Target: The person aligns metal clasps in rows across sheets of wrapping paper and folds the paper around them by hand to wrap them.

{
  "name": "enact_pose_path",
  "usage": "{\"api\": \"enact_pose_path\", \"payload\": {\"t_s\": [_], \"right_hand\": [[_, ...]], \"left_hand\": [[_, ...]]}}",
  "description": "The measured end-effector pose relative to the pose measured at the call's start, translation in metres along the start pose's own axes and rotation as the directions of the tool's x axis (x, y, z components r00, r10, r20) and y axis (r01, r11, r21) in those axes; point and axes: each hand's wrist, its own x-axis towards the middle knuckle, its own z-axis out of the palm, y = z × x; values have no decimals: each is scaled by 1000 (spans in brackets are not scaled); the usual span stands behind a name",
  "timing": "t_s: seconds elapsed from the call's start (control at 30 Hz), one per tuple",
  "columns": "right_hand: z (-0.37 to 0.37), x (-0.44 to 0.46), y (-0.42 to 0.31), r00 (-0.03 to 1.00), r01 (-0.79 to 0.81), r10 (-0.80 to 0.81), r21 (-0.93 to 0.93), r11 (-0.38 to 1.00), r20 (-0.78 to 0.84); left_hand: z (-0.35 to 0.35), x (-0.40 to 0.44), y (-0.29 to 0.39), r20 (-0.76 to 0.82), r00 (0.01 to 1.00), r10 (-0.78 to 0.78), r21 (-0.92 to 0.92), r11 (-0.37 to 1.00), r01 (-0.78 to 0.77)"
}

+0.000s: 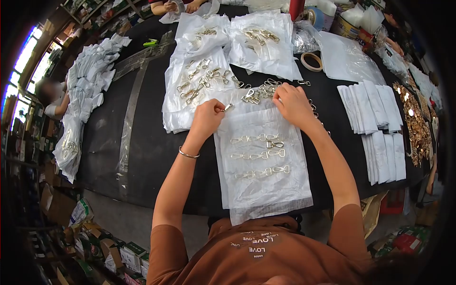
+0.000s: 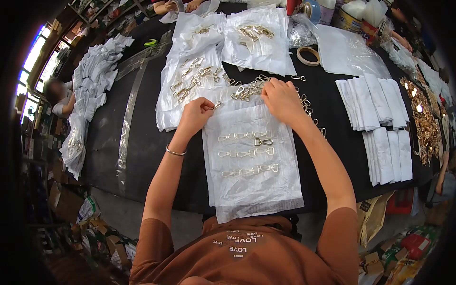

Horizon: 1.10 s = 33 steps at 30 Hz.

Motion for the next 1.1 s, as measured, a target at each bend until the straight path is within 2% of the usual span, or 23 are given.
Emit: {"api": "enact_pose_path", "payload": {"t_s": [0.07, 0.13, 0.17, 0.23, 0.4, 0.57, 0.67, 0.73, 0.8, 0.83, 0.9, 0.93, 1.07, 1.1], "right_hand": [[-15, -18, -30, 997, 72, -70, 103, 992, -23], [-23, -43, -55, 952, 305, -306, 105, 947, -8], [-21, -55, -64, 954, 298, -299, 104, 949, -5], [-13, -70, -76, 973, 218, -229, 209, 953, 30], [-6, -77, -75, 977, 179, -195, 171, 969, 82], [-12, -73, -67, 974, 176, -207, 277, 945, 89], [-11, -46, -51, 986, 151, -163, 264, 953, 27], [-5, -16, -37, 988, 147, -138, 165, 975, -65], [14, 13, -17, 993, 110, -106, 95, 989, -51], [18, 22, -13, 993, 113, -108, 95, 989, -51], [27, 32, -7, 999, -20, 16, 75, 997, 50], [29, 32, -6, 998, -20, 16, 76, 997, 53], [37, 22, 1, 998, 46, -48, -63, 997, -39], [31, 18, -3, 993, 44, -50, -61, 997, -110]], "left_hand": [[-6, -4, -1, -27, 999, -39, -122, 992, 35], [-10, -16, 4, -184, 982, 44, -185, 980, -79], [-13, -29, 14, -178, 983, 45, -187, 979, -79], [-19, -56, 35, 120, 991, 50, -156, 987, -31], [-4, -82, 32, 247, 967, 70, -69, 996, -55], [1, -81, 23, 173, 972, 156, -140, 981, -133], [0, -61, 32, 160, 982, 101, -111, 990, -84], [8, -32, 41, 87, 985, 149, -26, 989, -147], [32, 2, 35, -64, 961, 268, 24, 963, -267], [45, 16, 31, -67, 961, 267, 24, 964, -266], [64, 37, 22, -153, 926, 345, 326, 902, -282], [63, 40, 22, -153, 927, 342, 325, 903, -280], [56, 44, 20, -97, 976, 193, 106, 977, -183], [48, 39, 21, -102, 978, 184, 56, 982, -179]]}}
